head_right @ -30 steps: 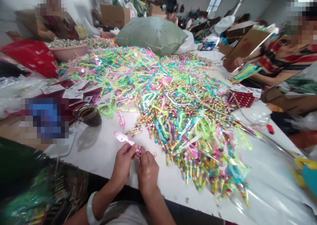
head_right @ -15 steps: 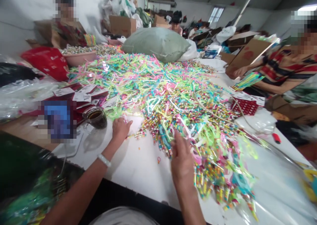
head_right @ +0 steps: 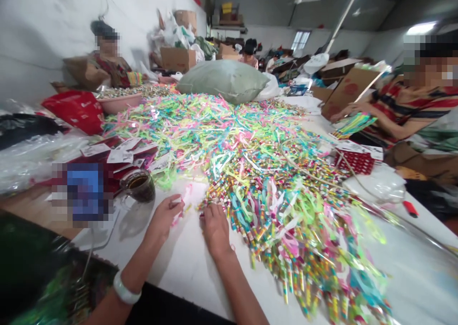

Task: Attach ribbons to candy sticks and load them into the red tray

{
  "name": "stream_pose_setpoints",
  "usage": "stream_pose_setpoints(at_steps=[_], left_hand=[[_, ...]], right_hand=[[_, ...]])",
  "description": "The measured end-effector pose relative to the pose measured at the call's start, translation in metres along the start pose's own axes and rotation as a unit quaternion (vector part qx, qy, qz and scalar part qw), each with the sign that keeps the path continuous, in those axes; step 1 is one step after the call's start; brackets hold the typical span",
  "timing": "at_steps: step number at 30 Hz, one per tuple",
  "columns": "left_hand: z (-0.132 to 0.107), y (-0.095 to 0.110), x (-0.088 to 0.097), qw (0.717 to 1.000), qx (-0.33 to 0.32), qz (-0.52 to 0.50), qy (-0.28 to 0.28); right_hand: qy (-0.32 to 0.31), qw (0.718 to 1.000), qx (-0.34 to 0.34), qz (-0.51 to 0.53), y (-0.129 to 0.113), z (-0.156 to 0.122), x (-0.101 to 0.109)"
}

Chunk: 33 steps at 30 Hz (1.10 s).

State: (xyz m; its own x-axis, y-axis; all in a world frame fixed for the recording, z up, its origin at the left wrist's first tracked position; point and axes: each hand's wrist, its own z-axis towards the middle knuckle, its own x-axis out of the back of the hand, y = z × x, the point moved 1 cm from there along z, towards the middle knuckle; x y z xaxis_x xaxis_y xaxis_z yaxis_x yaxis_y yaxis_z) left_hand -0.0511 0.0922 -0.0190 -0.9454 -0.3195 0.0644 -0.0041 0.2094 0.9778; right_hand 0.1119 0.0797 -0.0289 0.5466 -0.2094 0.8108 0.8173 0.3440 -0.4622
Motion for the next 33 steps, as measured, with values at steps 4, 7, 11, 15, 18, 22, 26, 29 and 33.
stream_pose_setpoints(at_steps=[4,7,11,15,18,22,26,29,33], left_hand=[[-0.03,-0.001,-0.01,0.991,0.029,-0.13,-0.03],[-0.043,-0.001,-0.024,0.979,0.04,-0.202,-0.009],[-0.055,-0.001,-0.037,0.97,0.046,-0.239,-0.005],[-0.066,0.004,-0.036,0.984,0.028,-0.129,-0.117],[-0.07,0.007,-0.032,0.989,0.013,-0.073,-0.13],[-0.074,0.009,-0.033,0.992,0.012,-0.077,-0.099],[-0.077,0.01,-0.038,0.992,0.008,-0.095,-0.085],[-0.079,0.01,-0.041,0.991,0.012,-0.108,-0.081],[-0.083,0.011,-0.044,0.989,0.008,-0.127,-0.08]], right_hand=[[-0.008,0.947,-0.159,0.278,-0.004,-0.017,0.01],[-0.047,0.893,-0.198,0.401,-0.014,-0.03,0.017],[-0.068,0.879,-0.209,0.423,-0.025,-0.04,0.02],[-0.071,0.878,-0.215,0.421,-0.018,-0.041,0.028],[-0.064,0.898,-0.188,0.393,-0.009,-0.045,0.038],[-0.038,0.945,-0.123,0.301,-0.007,-0.058,0.049],[-0.034,0.957,-0.1,0.271,-0.009,-0.068,0.047],[-0.035,0.96,-0.103,0.259,-0.009,-0.07,0.044],[-0.006,0.971,-0.081,0.227,-0.01,-0.072,0.043]])
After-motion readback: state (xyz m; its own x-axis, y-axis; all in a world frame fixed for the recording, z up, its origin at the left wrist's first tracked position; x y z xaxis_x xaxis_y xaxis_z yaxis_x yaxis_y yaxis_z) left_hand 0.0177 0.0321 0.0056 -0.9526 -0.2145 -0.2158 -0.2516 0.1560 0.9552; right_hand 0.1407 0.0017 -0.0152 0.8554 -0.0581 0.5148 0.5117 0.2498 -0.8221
